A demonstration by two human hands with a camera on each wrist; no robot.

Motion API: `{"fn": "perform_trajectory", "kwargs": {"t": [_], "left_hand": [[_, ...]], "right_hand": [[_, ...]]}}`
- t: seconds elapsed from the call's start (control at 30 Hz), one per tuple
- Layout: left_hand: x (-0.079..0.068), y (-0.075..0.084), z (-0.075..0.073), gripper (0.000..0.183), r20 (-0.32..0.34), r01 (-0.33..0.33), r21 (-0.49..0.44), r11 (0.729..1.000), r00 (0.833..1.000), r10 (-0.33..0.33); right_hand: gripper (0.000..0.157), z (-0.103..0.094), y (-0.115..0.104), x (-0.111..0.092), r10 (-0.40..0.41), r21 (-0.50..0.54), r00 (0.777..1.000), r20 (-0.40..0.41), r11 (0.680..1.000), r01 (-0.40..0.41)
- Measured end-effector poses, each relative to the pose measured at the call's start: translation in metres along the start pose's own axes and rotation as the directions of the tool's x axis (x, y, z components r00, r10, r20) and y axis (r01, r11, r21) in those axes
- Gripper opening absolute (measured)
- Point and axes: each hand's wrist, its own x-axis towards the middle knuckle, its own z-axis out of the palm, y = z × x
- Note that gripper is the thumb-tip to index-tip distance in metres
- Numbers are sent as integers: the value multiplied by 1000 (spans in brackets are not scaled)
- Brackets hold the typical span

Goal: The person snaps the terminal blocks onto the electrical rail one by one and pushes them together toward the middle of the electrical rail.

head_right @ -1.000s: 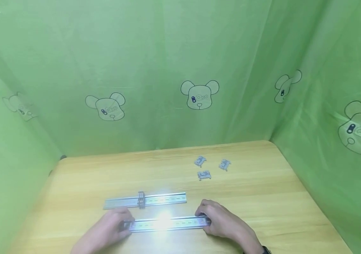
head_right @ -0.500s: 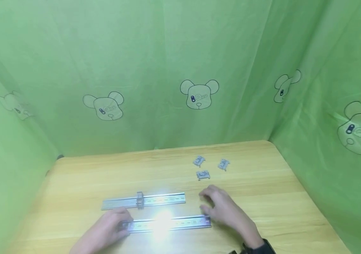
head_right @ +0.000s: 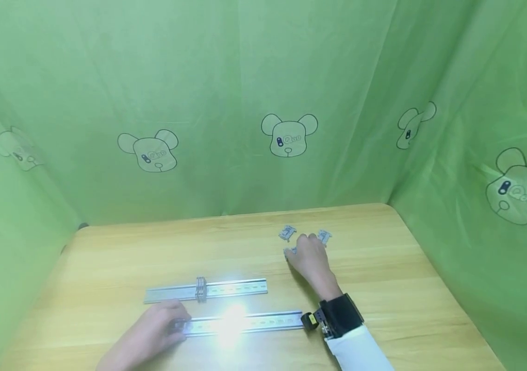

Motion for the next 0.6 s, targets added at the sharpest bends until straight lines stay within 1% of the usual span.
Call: {"fn": "perform_trajectory", "kwargs": {"t": [0.1,0.2,0.27,0.47,0.6], "left_hand": [[-1,1,-2,26,2,-4,-12,1000,1000,4],[0,2,-1,26,10,-4,-26,1000,1000,4],[0,2,0,26,14,3,-26,1000,1000,-3],[0,3,0,25,15,19,-12,1000,1000,-19],[0,3,-1,25,13,15,-7,1000,1000,-15]], "right_hand": [[38,4,-5,7,35,-36,999,25,999,-35],[40,8,-6,10,71,-59,996,53,996,-67],[43,12,-6,13,73,-64,995,63,996,-69],[48,17,-10,22,58,-122,997,49,991,-52],[40,16,-11,26,46,-142,998,43,989,-39]]}}
